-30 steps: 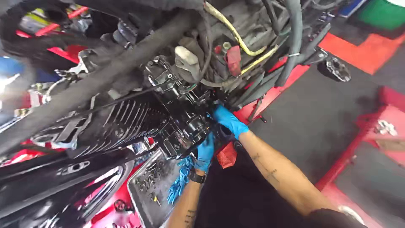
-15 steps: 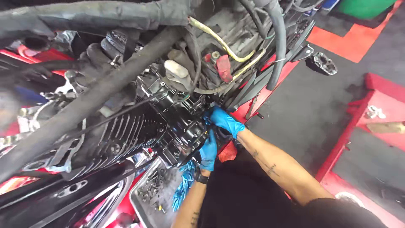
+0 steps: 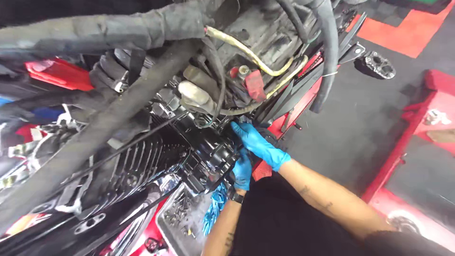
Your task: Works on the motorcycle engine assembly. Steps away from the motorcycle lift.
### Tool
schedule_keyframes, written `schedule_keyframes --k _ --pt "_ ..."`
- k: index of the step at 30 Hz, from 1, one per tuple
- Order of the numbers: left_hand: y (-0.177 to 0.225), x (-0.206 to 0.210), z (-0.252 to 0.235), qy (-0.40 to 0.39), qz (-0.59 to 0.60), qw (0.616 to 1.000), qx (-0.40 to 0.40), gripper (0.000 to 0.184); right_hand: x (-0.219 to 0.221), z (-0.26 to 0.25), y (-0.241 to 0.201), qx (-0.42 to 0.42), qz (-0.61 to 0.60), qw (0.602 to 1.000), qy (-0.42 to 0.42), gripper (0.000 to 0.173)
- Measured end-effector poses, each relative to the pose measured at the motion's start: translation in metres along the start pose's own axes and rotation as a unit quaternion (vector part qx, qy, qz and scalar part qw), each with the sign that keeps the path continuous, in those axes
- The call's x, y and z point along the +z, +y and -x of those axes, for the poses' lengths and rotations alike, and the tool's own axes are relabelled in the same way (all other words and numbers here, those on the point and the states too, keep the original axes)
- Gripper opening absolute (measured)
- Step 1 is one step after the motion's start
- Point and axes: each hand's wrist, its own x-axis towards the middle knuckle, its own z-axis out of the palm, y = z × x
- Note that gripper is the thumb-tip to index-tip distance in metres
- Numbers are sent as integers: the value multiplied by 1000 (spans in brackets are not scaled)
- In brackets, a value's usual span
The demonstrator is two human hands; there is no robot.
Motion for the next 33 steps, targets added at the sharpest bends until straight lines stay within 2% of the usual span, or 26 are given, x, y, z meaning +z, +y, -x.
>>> schedule_keyframes --k 2,4,7,18,23,27,30,33 --pt "2 -2 0 -4 2 1000 -3 34 3 -3 0 30 -78 996 -14 43" --pt "4 -3 0 -4 -4 1000 -2 33 7 -5 2 38 -133 990 13 37" --pt "-1 -1 0 -1 -3 1000 1 32 10 -7 5 34 -136 989 45 35" --pt "-4 3 0 19 6 1000 7 32 12 -7 10 -7 -15 996 86 39" --pt "-5 6 0 -8 18 1000 -20 29 13 -5 8 -16 69 992 107 41" --pt "-8 8 2 -7 21 1000 -12 27 14 -3 8 -22 94 988 117 42" --pt "-12 9 3 -14 21 999 -26 24 17 -2 9 -62 140 978 140 39" --pt "-15 11 4 -20 27 999 -24 22 21 -1 15 -134 224 947 188 37"
